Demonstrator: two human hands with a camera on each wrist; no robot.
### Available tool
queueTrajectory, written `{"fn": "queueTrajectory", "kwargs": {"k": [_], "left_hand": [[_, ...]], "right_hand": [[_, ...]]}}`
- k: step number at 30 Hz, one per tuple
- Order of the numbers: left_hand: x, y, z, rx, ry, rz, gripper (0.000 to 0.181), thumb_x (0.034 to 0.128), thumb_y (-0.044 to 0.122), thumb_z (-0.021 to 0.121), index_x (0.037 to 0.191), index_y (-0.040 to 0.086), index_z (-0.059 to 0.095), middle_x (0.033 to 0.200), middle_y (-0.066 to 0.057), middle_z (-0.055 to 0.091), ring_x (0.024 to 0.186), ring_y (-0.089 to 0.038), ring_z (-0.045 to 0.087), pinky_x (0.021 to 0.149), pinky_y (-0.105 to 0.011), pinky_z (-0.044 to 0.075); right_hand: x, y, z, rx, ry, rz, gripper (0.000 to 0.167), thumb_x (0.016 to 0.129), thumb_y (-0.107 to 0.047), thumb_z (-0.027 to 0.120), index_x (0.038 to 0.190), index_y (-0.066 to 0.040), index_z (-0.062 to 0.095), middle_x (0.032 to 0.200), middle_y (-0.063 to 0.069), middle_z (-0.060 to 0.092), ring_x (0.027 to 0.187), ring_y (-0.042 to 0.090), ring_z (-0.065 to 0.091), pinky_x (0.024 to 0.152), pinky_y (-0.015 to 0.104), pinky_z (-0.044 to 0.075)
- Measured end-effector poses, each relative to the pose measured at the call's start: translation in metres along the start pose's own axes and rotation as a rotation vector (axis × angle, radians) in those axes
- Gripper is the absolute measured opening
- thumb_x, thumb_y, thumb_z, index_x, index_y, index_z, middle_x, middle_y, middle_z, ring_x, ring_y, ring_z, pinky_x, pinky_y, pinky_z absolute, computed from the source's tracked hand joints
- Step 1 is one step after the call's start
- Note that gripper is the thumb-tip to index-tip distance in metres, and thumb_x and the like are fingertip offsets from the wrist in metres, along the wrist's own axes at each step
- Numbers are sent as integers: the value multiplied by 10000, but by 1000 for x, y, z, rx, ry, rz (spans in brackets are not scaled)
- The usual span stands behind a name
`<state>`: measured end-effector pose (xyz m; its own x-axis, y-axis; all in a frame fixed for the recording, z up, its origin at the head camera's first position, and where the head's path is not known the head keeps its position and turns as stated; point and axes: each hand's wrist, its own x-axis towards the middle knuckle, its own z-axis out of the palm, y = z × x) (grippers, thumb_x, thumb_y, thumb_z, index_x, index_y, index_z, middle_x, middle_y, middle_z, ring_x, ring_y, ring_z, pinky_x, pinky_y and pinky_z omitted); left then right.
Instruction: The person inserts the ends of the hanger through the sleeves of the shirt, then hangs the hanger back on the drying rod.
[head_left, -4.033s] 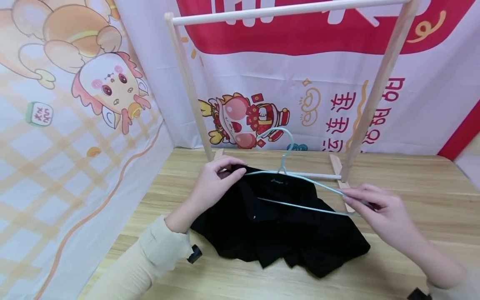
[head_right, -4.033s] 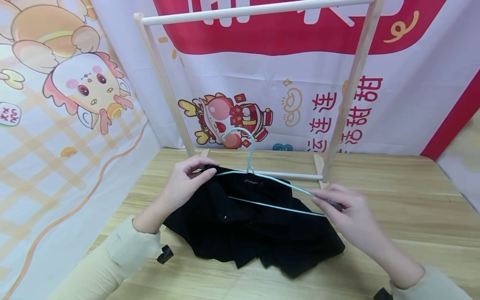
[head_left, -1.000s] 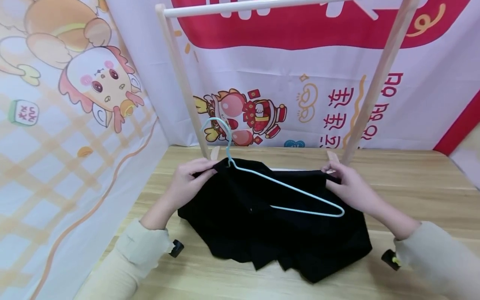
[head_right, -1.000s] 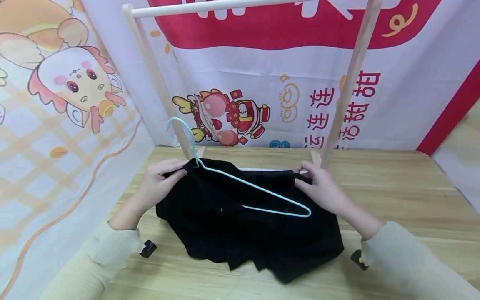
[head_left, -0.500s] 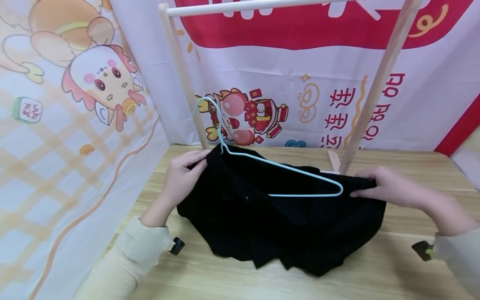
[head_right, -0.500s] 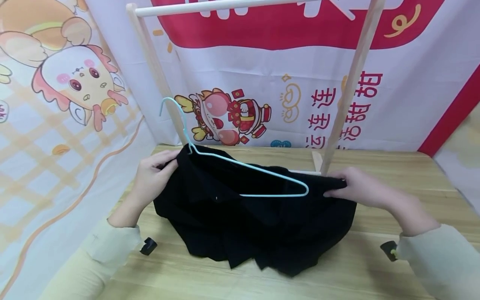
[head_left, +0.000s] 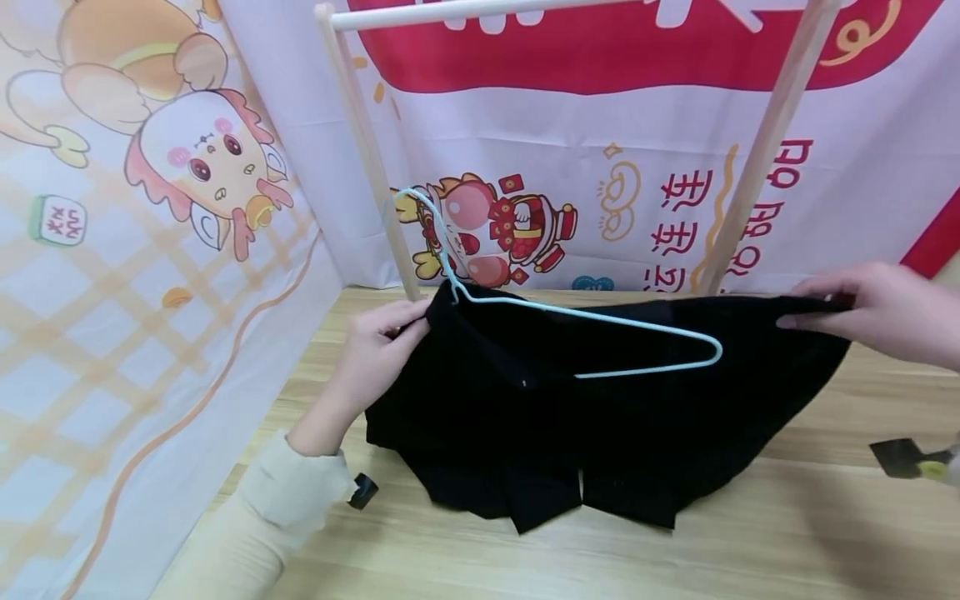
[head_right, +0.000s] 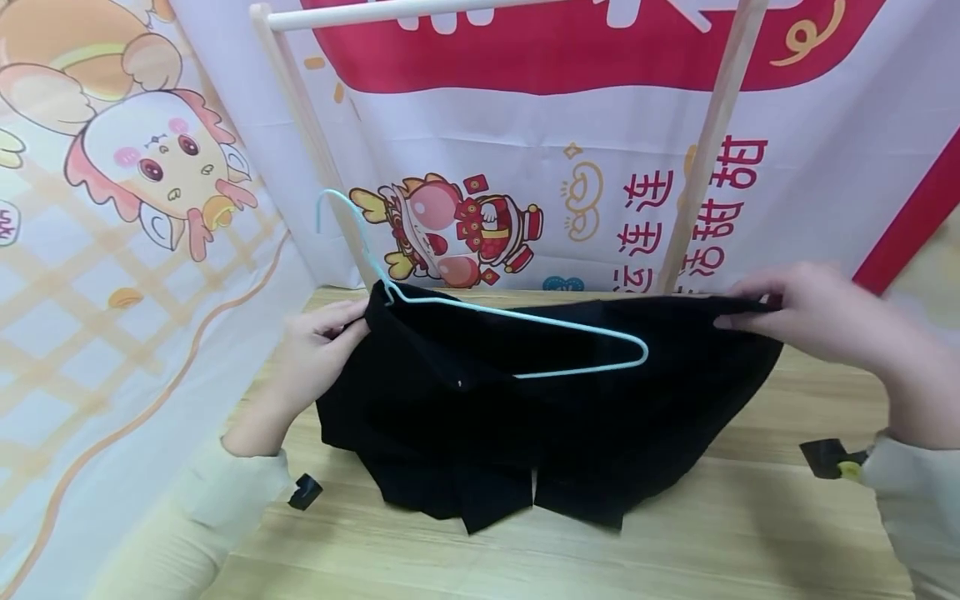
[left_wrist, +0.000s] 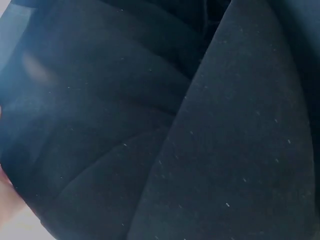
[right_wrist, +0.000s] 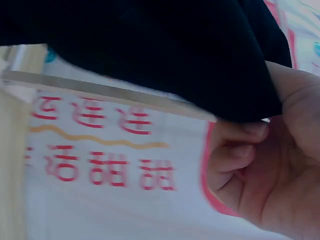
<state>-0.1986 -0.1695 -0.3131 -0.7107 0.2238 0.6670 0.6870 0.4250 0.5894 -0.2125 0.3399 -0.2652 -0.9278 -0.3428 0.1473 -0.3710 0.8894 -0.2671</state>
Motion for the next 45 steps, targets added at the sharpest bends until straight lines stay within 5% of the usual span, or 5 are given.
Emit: {"fn": "queueTrajectory", "kwargs": {"k": [5, 10, 17, 32, 45], "left_hand": [[-5, -6, 9, 30, -147, -84, 253, 912, -94, 697, 1147, -28, 764, 1042, -124, 756, 901, -127, 646, 781, -198, 506], [-5, -8, 12, 58, -171, -75, 244, 912, -80, 705, 1141, -25, 768, 1045, -134, 755, 959, -214, 683, 836, -307, 550], [-5, -13, 12, 40, -168, -82, 245, 905, -93, 707, 1133, -28, 770, 1063, -145, 755, 1008, -251, 695, 889, -363, 555], [-5, -13, 11, -66, -226, 45, 270, 887, -151, 697, 1107, -20, 781, 1102, -120, 756, 1070, -212, 695, 935, -233, 522], [-5, -16, 9, 89, -86, 28, 262, 903, -116, 699, 1137, -21, 770, 1030, -128, 755, 958, -251, 696, 851, -316, 548]], "right_hand": [[7, 11, 50, 35, -170, -69, 84, 870, -130, 821, 896, -90, 752, 848, -16, 697, 754, 125, 587, 696, 365, 539], [12, 7, 88, 15, -121, -147, 154, 877, -93, 795, 807, -83, 659, 771, -36, 654, 747, 187, 634, 697, 492, 534], [22, -23, 81, 67, -31, -191, 109, 898, -114, 797, 983, -82, 738, 812, -61, 611, 748, 147, 565, 640, 364, 502], [49, -55, 118, 567, -213, -183, 276, 996, -166, 696, 1193, 12, 621, 1020, 40, 640, 893, 170, 583, 767, 283, 512], [39, -57, 120, 793, -270, -173, 242, 975, 16, 640, 1153, 88, 492, 822, 54, 660, 697, 95, 635, 607, 292, 551]]}}
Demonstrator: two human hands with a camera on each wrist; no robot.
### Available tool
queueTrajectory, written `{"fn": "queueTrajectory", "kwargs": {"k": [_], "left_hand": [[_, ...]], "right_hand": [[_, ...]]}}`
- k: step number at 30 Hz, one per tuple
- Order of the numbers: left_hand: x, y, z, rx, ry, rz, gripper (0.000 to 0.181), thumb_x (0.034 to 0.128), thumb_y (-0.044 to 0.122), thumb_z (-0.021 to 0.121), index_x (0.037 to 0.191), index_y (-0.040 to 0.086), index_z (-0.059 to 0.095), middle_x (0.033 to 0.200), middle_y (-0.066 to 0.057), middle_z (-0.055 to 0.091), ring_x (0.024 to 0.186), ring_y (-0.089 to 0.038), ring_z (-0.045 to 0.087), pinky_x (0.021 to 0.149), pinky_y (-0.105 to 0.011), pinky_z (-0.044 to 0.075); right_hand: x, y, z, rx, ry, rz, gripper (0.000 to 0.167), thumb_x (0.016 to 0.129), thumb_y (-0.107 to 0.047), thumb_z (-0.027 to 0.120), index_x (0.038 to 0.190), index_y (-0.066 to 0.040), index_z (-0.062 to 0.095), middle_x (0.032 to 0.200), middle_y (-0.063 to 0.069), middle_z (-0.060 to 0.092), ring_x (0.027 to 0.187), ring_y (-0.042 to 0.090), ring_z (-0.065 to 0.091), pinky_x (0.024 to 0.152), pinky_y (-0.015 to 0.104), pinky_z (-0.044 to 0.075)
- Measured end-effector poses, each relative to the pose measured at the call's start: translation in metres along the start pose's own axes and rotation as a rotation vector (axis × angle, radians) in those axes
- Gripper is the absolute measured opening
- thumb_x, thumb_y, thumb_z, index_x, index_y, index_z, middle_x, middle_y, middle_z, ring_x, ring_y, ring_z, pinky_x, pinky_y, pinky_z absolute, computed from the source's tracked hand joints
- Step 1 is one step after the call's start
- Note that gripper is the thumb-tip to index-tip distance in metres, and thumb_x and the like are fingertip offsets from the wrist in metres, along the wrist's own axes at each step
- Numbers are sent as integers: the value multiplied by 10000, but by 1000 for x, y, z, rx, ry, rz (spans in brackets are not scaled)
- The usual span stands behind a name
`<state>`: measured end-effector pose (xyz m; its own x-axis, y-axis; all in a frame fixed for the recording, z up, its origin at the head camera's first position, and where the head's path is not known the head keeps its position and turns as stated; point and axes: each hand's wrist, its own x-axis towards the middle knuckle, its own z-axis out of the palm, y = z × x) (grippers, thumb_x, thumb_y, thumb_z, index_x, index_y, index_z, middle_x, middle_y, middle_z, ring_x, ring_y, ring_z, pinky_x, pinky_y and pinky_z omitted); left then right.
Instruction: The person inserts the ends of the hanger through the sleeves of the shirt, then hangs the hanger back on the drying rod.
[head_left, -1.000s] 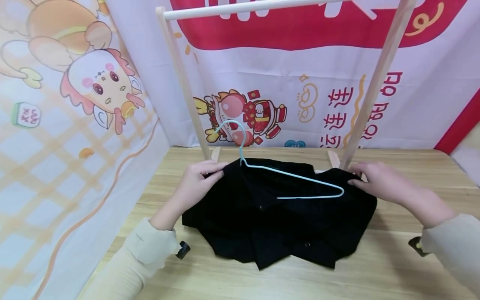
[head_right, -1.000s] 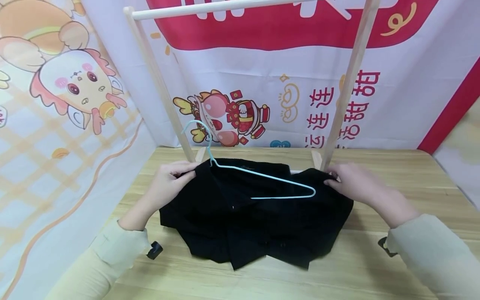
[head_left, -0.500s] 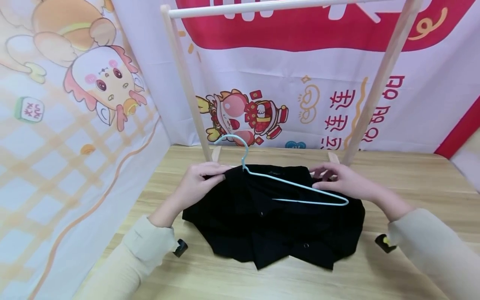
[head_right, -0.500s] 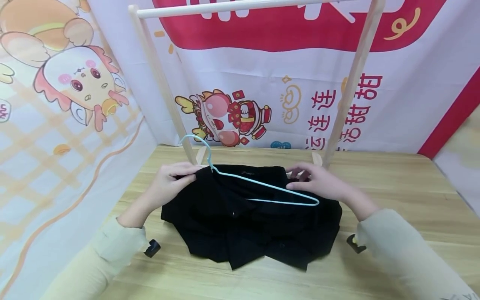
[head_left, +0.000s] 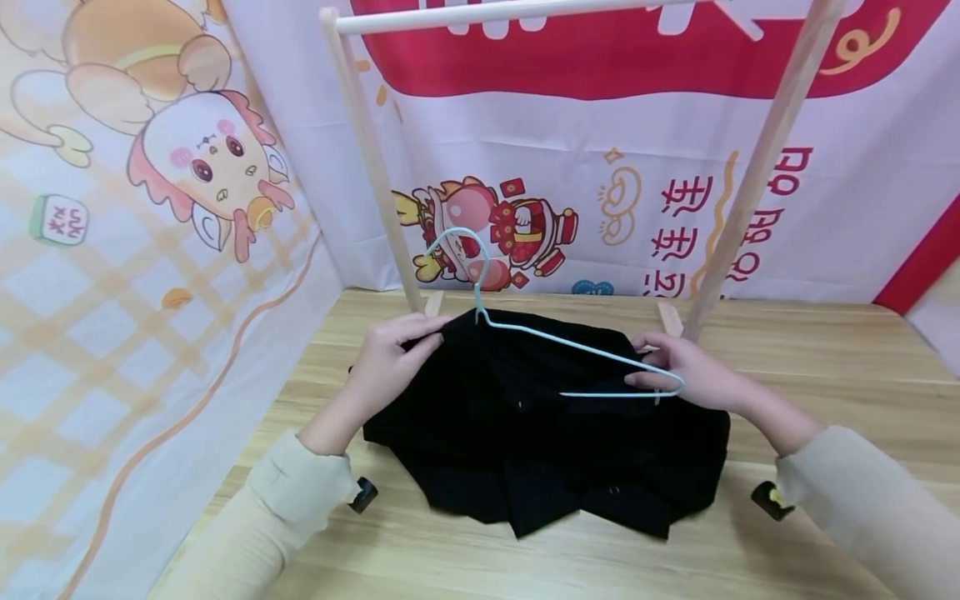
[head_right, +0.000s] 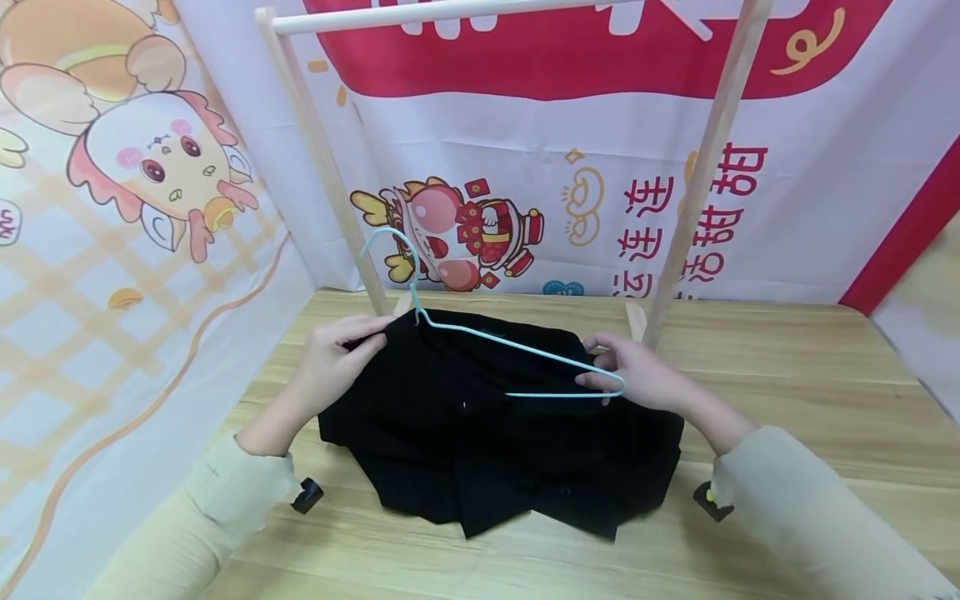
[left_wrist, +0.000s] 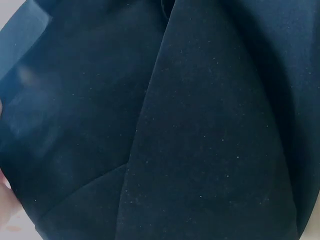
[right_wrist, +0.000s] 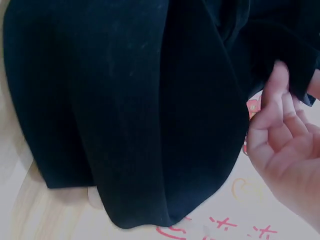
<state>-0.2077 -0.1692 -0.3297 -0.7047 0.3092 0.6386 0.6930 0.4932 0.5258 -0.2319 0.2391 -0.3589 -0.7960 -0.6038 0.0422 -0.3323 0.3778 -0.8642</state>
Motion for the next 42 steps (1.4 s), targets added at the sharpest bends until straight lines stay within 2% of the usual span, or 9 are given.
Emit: {"fn": "queueTrajectory", "kwargs": {"k": [4, 7, 13, 22, 28, 31, 34, 38, 42], "left_hand": [[0, 0, -1, 37, 29, -32, 248, 916, -88, 704, 1147, -23, 763, 1070, -150, 751, 998, -270, 699, 843, -418, 562], [0, -3, -2, 63, 32, -21, 251, 914, -86, 709, 1153, -30, 758, 1078, -156, 750, 1004, -286, 706, 842, -445, 570], [-4, -12, -1, 94, 35, 86, 275, 885, -130, 716, 1143, -43, 759, 1027, -141, 757, 946, -287, 721, 818, -411, 582], [-4, -11, 2, 158, 36, 191, 318, 851, -149, 738, 1145, -31, 762, 963, -133, 748, 880, -275, 713, 776, -417, 589], [-5, -13, 5, 277, 30, 323, 305, 829, -123, 769, 1109, -1, 783, 926, -123, 740, 846, -290, 702, 752, -430, 595], [-5, -13, 6, 312, 19, 341, 291, 838, -94, 778, 1112, 3, 782, 931, -124, 739, 854, -298, 698, 767, -441, 596], [-5, -12, 6, 338, 19, 345, 287, 837, -91, 782, 1108, 2, 781, 919, -125, 734, 839, -299, 690, 757, -444, 597], [-4, -11, 7, 379, 38, 365, 287, 840, -92, 775, 1108, 11, 782, 914, -121, 734, 826, -302, 688, 748, -446, 596], [-2, -10, 10, 412, 65, 360, 286, 856, -88, 766, 1124, 10, 779, 916, -131, 735, 826, -309, 696, 753, -450, 597]], "right_hand": [[-6, 0, -6, -30, 108, -4, 149, 968, 51, 633, 1093, 86, 560, 772, 65, 658, 642, 124, 645, 580, 292, 541], [-10, 0, -10, -92, 170, 13, 86, 966, -2, 669, 1016, 31, 607, 732, 23, 646, 612, 141, 613, 578, 273, 499], [-13, -6, -18, -184, 198, 30, 49, 966, -29, 678, 938, -4, 647, 691, 0, 614, 613, 126, 584, 572, 261, 440], [-19, -15, -27, -242, 217, 67, 92, 967, -48, 664, 1030, 20, 656, 718, 10, 629, 636, 125, 595, 601, 261, 465], [-20, -21, -28, -256, 244, 99, 217, 979, -64, 651, 1151, 67, 640, 736, 18, 633, 628, 139, 611, 574, 267, 453], [-21, -26, -29, -269, 270, 93, 250, 980, -50, 641, 1192, 81, 642, 730, 27, 629, 618, 147, 609, 542, 275, 426], [-22, -34, -31, -271, 330, 66, 251, 972, -31, 640, 1198, 73, 670, 714, 33, 638, 604, 139, 590, 507, 275, 417], [-25, -49, -33, -254, 469, 19, 233, 956, -28, 645, 1168, 40, 713, 721, 16, 659, 602, 124, 580, 482, 252, 434], [-28, -67, -29, -213, 576, -25, 209, 948, -33, 666, 1142, -31, 745, 766, -46, 677, 613, 120, 587, 516, 220, 464]]}}
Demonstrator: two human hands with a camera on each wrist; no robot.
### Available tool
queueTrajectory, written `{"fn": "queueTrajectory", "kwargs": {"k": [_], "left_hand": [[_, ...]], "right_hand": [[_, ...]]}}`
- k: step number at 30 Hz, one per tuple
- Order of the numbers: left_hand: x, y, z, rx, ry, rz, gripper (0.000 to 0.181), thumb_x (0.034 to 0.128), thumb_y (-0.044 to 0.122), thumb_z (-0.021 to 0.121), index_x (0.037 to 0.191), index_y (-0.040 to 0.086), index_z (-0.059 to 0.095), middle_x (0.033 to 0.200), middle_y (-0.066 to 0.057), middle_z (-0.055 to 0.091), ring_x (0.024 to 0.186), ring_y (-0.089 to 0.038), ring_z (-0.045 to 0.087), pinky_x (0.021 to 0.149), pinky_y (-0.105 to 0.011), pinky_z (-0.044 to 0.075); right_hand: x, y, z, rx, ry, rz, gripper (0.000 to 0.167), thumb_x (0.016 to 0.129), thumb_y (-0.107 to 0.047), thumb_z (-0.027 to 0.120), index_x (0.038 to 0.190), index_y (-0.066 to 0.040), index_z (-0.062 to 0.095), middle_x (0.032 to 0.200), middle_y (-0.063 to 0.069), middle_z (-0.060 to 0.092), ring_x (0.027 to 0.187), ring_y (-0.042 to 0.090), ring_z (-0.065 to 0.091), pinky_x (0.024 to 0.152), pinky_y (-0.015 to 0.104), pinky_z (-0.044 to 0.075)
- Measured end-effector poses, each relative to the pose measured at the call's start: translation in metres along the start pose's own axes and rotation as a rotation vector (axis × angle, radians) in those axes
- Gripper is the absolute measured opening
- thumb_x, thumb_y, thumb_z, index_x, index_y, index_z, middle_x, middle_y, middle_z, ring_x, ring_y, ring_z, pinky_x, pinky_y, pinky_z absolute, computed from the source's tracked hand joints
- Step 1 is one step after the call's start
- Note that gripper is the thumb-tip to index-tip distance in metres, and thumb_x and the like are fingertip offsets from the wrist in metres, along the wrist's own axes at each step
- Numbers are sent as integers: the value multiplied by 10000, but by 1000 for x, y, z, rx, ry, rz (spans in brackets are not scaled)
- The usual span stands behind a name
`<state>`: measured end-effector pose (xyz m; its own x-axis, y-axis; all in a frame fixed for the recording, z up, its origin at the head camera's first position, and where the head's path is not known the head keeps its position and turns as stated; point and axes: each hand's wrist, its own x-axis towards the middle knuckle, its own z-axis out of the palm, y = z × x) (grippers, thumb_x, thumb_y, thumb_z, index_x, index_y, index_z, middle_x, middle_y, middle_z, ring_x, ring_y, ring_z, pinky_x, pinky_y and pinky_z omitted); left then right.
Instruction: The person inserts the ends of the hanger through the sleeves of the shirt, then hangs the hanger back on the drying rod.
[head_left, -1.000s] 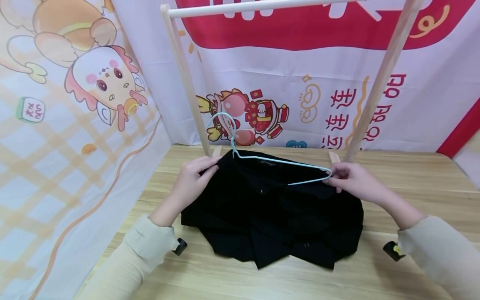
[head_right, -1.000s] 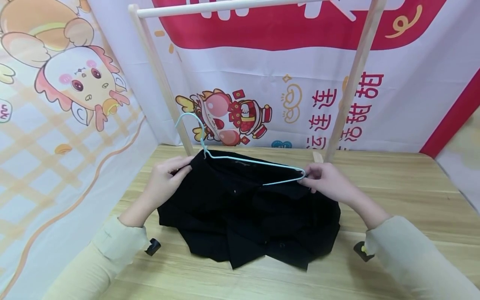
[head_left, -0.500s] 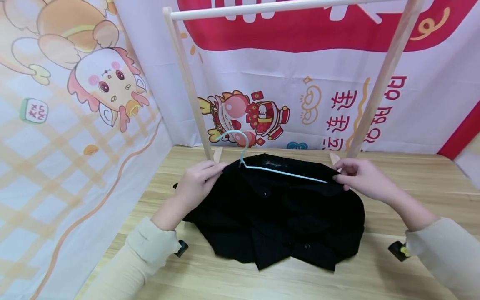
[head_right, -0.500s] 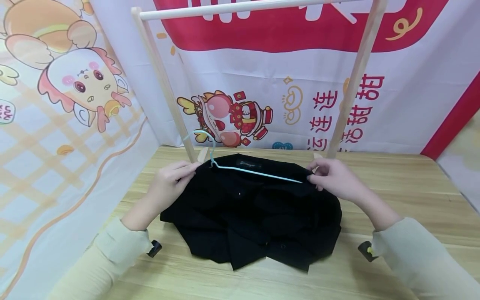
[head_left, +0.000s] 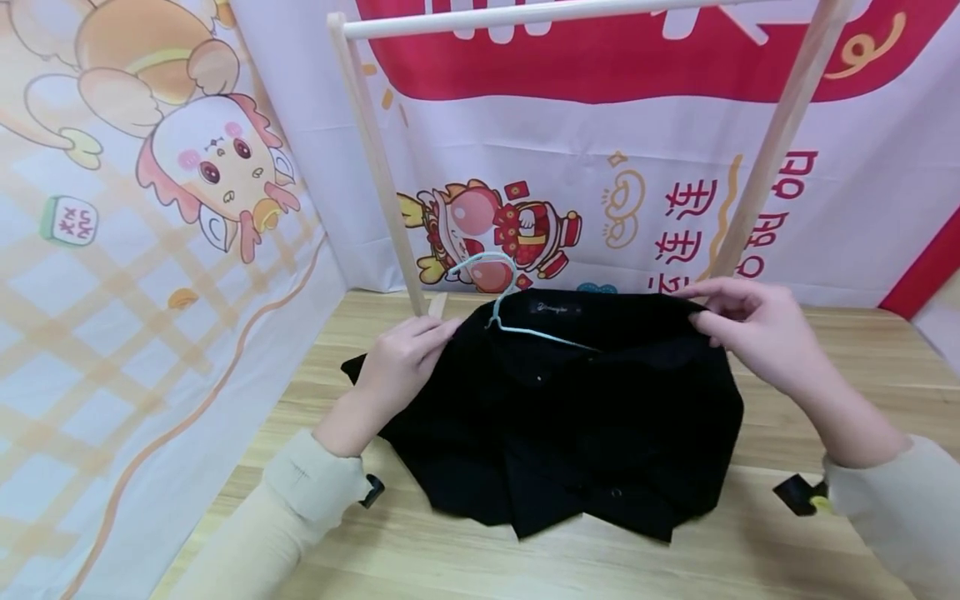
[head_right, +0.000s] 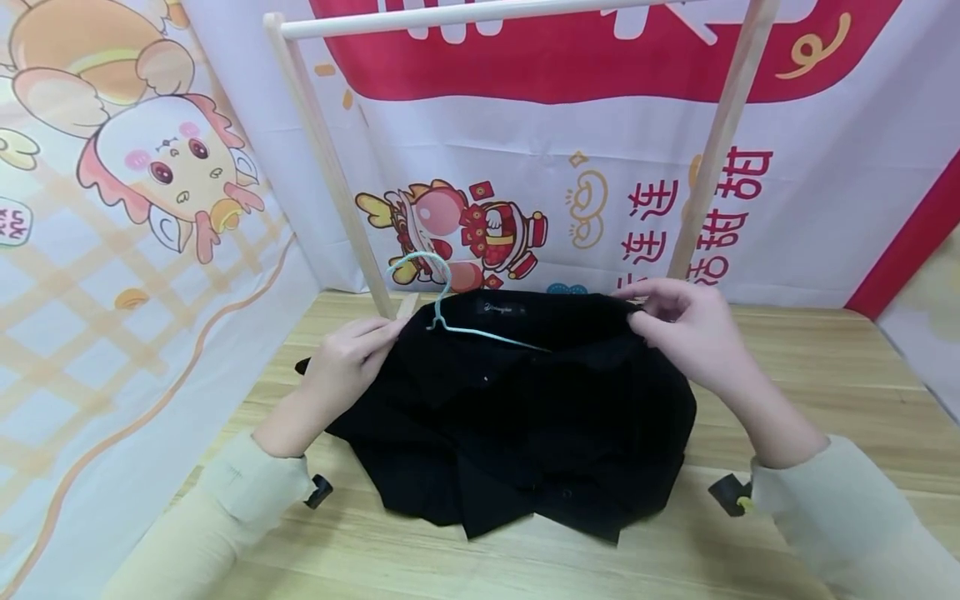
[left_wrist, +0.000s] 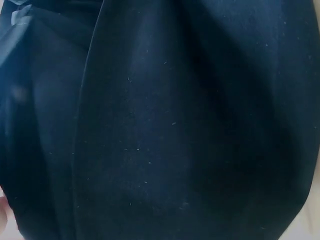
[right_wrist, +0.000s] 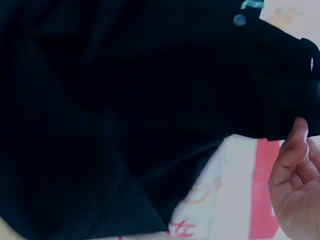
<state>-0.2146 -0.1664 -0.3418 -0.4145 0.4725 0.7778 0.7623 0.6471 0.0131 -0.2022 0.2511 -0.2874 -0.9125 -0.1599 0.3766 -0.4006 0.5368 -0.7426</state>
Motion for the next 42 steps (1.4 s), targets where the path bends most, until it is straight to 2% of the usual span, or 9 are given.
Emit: {"fn": "queueTrajectory", "kwargs": {"k": [6, 12, 16, 20, 25, 29, 35, 38, 42], "left_hand": [[2, 5, 5, -77, 28, -171, 263, 874, -107, 734, 1123, -31, 769, 959, -149, 749, 880, -316, 723, 777, -461, 593], [5, 11, 6, -257, 43, -429, 266, 908, -115, 679, 1158, -53, 747, 1054, -180, 752, 980, -330, 722, 841, -458, 579], [5, 13, 6, -344, 55, -545, 259, 936, -90, 664, 1181, -50, 735, 1106, -183, 742, 1047, -306, 706, 887, -413, 567], [5, 14, 6, -449, 127, -613, 253, 946, -92, 653, 1186, -64, 724, 1130, -195, 731, 1089, -288, 685, 929, -281, 537], [5, 13, 3, -507, 220, -600, 247, 924, -134, 649, 1156, -97, 722, 1099, -227, 730, 1044, -192, 684, 900, -186, 516], [3, 10, 0, -515, 251, -580, 236, 918, -146, 650, 1140, -113, 722, 1086, -244, 727, 1009, -41, 658, 881, -175, 516], [2, 6, -3, -500, 240, -506, 234, 913, -155, 653, 1129, -110, 731, 1044, -234, 736, 977, -34, 654, 864, -175, 515], [2, 7, -1, -502, 208, -446, 245, 891, -185, 656, 1118, -124, 727, 1043, -238, 736, 998, -136, 683, 888, -185, 516], [2, 12, 4, -497, 163, -378, 262, 857, -215, 662, 1106, -152, 716, 1076, -263, 724, 1039, -305, 699, 946, -198, 503]], "right_hand": [[-17, -26, 13, 69, 53, -116, 283, 913, 39, 695, 1160, -82, 763, 724, -65, 613, 579, 91, 510, 509, 198, 421], [-39, -40, 45, 73, 50, -420, 468, 788, 139, 733, 1209, -66, 758, 811, -67, 670, 610, 49, 538, 538, 175, 427], [-49, -40, 69, 34, -8, -578, 527, 803, 64, 743, 1305, -93, 715, 783, -109, 642, 641, 17, 560, 553, 160, 447], [-60, -37, 90, -63, -119, -644, 524, 914, -89, 732, 1425, -92, 617, 751, -140, 545, 657, -11, 510, 577, 135, 439], [-64, -35, 96, -191, -241, -602, 665, 932, -185, 773, 1530, -121, 491, 834, -125, 544, 708, -2, 480, 630, 152, 439], [-61, -43, 82, -219, -266, -623, 523, 1024, -373, 648, 1481, -137, 553, 950, -117, 593, 777, 7, 524, 665, 163, 459], [-40, -53, 53, -134, 4, -814, 365, 1072, -351, 542, 1107, -72, 774, 982, -5, 698, 874, 98, 612, 811, 155, 471], [-25, -44, 43, -135, 134, -746, 342, 1053, -318, 588, 1115, -29, 762, 1068, 100, 700, 1018, 230, 607, 967, 173, 405], [-16, -28, 43, -206, 89, -586, 344, 922, -66, 745, 1262, -42, 695, 1195, 137, 669, 1103, 319, 587, 989, 334, 421]]}}
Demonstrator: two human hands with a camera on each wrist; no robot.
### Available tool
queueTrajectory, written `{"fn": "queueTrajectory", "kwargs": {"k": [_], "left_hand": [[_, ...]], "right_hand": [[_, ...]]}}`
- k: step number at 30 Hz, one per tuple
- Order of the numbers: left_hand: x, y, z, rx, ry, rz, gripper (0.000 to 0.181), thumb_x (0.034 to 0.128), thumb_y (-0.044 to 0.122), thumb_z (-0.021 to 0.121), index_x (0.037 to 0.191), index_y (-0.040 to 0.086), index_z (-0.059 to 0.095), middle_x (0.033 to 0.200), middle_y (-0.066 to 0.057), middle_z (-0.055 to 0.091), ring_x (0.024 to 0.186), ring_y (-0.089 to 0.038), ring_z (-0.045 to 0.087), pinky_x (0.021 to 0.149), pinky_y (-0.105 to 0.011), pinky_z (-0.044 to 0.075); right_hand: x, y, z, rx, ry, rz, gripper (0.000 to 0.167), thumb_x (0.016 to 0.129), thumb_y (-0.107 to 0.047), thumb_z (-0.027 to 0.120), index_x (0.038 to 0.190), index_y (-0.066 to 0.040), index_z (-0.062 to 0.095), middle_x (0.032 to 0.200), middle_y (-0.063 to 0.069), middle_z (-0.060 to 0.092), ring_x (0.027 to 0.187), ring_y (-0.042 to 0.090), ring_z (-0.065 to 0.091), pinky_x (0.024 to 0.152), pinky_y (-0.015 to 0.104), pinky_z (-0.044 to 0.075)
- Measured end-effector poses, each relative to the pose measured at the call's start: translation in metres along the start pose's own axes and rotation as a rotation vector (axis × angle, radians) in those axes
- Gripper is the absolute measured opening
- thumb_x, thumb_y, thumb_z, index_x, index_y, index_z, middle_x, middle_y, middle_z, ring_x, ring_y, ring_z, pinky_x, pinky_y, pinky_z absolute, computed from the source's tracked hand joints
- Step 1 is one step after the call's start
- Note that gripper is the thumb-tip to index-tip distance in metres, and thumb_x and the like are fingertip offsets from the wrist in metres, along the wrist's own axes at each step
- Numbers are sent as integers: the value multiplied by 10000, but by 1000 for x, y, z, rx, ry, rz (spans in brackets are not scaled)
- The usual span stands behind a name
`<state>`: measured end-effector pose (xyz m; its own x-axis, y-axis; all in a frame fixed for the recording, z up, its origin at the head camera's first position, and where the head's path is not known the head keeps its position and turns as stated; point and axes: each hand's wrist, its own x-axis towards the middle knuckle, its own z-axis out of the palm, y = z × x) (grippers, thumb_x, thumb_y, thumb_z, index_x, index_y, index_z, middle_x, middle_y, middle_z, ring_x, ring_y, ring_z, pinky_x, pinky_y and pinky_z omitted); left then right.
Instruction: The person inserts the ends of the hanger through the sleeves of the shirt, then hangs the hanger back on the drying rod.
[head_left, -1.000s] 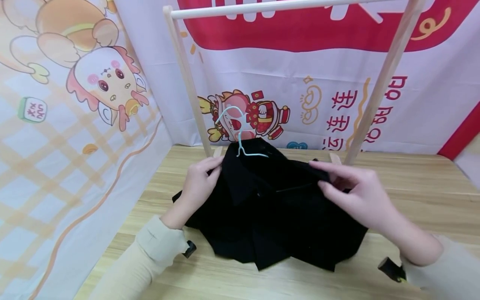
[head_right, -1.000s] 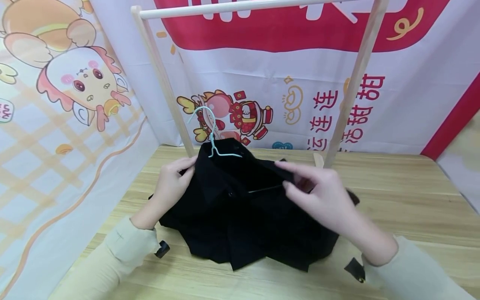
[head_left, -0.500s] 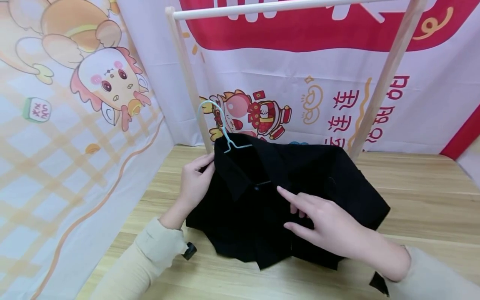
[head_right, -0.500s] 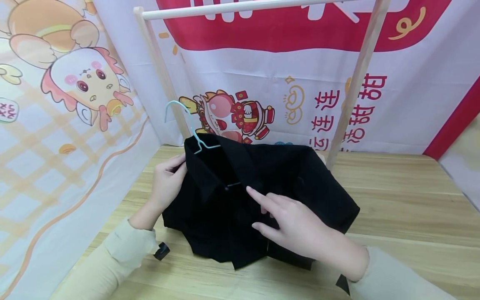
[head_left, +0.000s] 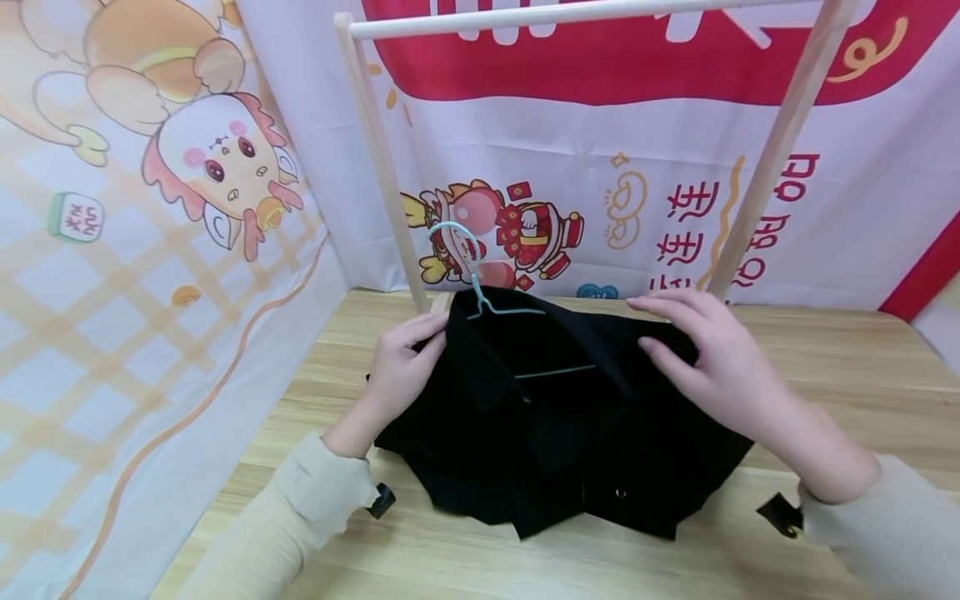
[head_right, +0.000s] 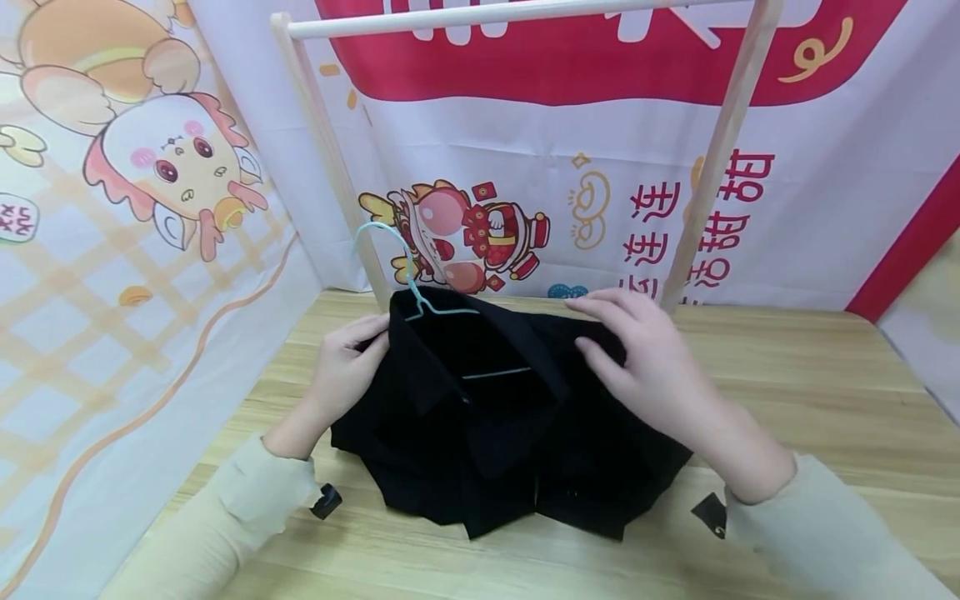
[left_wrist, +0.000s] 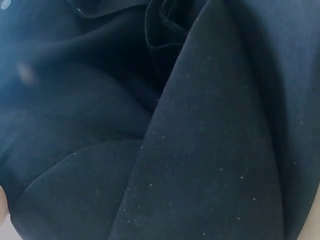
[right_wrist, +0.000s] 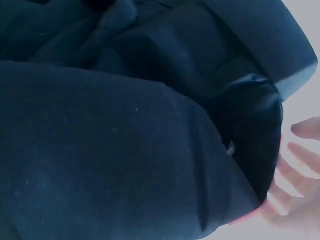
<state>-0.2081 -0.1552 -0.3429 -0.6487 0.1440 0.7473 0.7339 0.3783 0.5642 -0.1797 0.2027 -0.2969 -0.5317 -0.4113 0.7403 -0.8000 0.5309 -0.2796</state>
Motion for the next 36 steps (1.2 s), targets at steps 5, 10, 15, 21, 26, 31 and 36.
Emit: {"fn": "queueTrajectory", "kwargs": {"k": [5, 10, 15, 21, 26, 31, 36], "left_hand": [[-1, 0, 2, 20, -54, 53, 265, 856, -200, 680, 1109, -135, 726, 1095, -249, 725, 1049, -394, 692, 959, -258, 520], [2, 1, -3, 51, -130, 79, 282, 852, -182, 706, 1122, -108, 736, 1085, -223, 736, 1033, -360, 700, 951, -266, 527], [12, 4, -12, 32, -175, 133, 295, 844, -166, 731, 1119, -64, 757, 1099, -167, 749, 1061, -281, 703, 947, -232, 514], [19, 2, -20, 10, -219, 54, 313, 882, -58, 764, 1185, 22, 762, 1156, -85, 746, 1123, -206, 669, 967, -295, 500], [13, -5, -29, 101, -193, -162, 303, 879, 9, 800, 1177, 57, 772, 1161, -65, 744, 1116, -211, 671, 974, -319, 508], [10, -11, -35, 139, -188, -222, 215, 948, 35, 732, 1154, 61, 787, 1129, -59, 756, 1056, -181, 696, 879, -222, 528], [8, -14, -44, 70, -273, -169, 249, 980, 16, 678, 1215, 35, 755, 1191, -75, 729, 1099, -153, 676, 899, -195, 523]], "right_hand": [[-7, 7, 18, -60, -77, 10, 426, 834, 78, 765, 1237, -45, 698, 1023, 78, 674, 905, 228, 606, 730, 439, 435], [-8, 12, 19, 59, -21, 76, 237, 878, 157, 679, 1057, 8, 723, 970, 76, 707, 923, 169, 614, 829, 237, 430], [-9, 18, 9, 153, -9, 180, 203, 909, 160, 648, 1040, 22, 718, 1026, 125, 703, 1010, 10, 581, 919, 107, 389], [-11, 28, -8, 195, -35, 337, 131, 986, 59, 616, 1071, 30, 711, 1010, -133, 667, 939, -65, 547, 846, 87, 390], [-13, 38, -25, 214, -37, 477, 142, 1028, -42, 599, 1095, 8, 714, 945, -258, 645, 860, -49, 557, 772, 89, 401], [-13, 44, -34, 191, 8, 488, 131, 1021, -55, 618, 1085, 15, 709, 932, -271, 645, 849, -44, 562, 770, 80, 405], [-14, 47, -36, 51, 113, 393, 124, 1000, -27, 644, 1075, 45, 710, 955, -272, 606, 888, -87, 523, 831, 64, 360]]}}
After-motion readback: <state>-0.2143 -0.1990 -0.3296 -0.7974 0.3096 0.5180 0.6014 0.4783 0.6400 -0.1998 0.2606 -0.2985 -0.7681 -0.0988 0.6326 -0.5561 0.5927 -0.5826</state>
